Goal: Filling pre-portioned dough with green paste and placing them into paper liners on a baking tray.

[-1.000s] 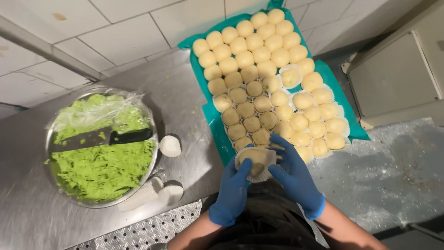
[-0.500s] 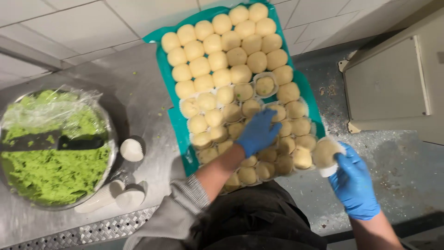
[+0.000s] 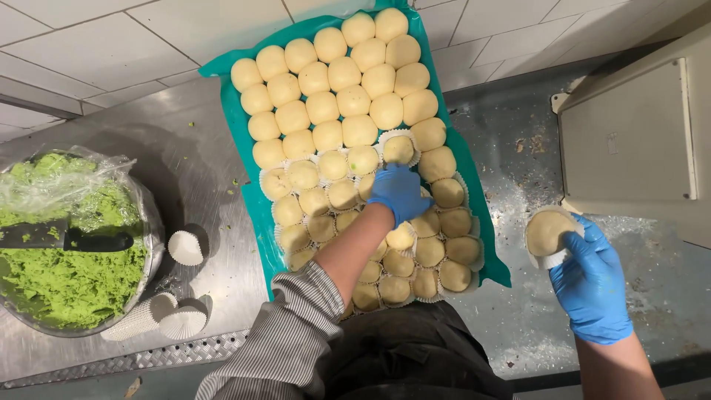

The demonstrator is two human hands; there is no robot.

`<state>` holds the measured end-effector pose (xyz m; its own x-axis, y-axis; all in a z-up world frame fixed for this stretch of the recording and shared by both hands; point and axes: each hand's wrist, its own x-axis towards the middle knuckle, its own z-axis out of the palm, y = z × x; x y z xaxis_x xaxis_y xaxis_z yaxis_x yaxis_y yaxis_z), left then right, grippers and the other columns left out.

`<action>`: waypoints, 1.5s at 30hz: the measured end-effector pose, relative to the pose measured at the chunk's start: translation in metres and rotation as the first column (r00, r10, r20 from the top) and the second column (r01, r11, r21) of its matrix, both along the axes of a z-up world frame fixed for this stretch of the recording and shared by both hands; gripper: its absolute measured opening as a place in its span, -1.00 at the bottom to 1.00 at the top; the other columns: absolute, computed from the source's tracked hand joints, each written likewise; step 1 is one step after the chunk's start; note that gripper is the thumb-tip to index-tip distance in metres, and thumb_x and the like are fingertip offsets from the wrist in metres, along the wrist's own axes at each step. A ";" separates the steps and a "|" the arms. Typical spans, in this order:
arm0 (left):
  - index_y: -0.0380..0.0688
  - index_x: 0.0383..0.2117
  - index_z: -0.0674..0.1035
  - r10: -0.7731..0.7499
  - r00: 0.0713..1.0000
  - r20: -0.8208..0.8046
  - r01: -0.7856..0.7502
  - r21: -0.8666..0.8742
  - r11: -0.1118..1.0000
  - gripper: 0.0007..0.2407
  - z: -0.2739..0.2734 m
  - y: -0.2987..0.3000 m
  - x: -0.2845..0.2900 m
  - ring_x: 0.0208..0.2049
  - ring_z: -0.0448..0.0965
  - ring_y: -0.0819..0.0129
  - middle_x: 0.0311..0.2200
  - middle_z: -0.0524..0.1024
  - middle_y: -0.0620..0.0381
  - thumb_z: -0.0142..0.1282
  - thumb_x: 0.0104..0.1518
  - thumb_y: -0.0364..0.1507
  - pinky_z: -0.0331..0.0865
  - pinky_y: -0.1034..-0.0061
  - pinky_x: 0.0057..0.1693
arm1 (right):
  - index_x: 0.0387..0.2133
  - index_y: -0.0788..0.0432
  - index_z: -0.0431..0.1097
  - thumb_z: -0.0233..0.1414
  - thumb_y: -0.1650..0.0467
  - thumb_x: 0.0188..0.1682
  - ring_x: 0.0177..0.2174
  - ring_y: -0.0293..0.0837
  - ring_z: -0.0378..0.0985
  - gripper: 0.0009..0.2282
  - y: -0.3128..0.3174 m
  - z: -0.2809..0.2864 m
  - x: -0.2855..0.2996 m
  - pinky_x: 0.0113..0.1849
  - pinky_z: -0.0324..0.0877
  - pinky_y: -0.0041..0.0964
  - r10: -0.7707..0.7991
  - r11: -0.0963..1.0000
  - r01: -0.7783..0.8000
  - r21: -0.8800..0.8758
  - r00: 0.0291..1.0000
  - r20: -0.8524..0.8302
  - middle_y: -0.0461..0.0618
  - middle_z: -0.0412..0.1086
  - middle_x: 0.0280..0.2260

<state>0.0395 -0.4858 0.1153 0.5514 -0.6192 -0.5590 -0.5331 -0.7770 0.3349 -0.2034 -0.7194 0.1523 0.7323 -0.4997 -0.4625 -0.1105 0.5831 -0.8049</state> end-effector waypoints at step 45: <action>-0.23 0.29 0.33 0.136 0.865 0.482 -0.034 -0.213 0.976 -0.44 -0.035 0.009 -0.040 0.36 0.16 -0.07 0.31 0.22 -0.12 0.11 0.18 -0.23 0.10 0.07 0.40 | 0.07 0.27 0.36 0.15 0.29 0.00 -0.13 0.34 0.47 -0.58 0.069 -0.090 0.207 -0.13 0.41 0.10 0.352 -0.080 -0.510 -0.856 0.789 -0.503 0.35 0.38 -0.03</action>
<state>-0.0009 -0.4764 0.0800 0.7778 -0.6238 -0.0768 -0.6022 -0.7746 0.1931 0.0035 -0.6504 0.0627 0.9910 -0.1334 0.0059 -0.1094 -0.8364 -0.5372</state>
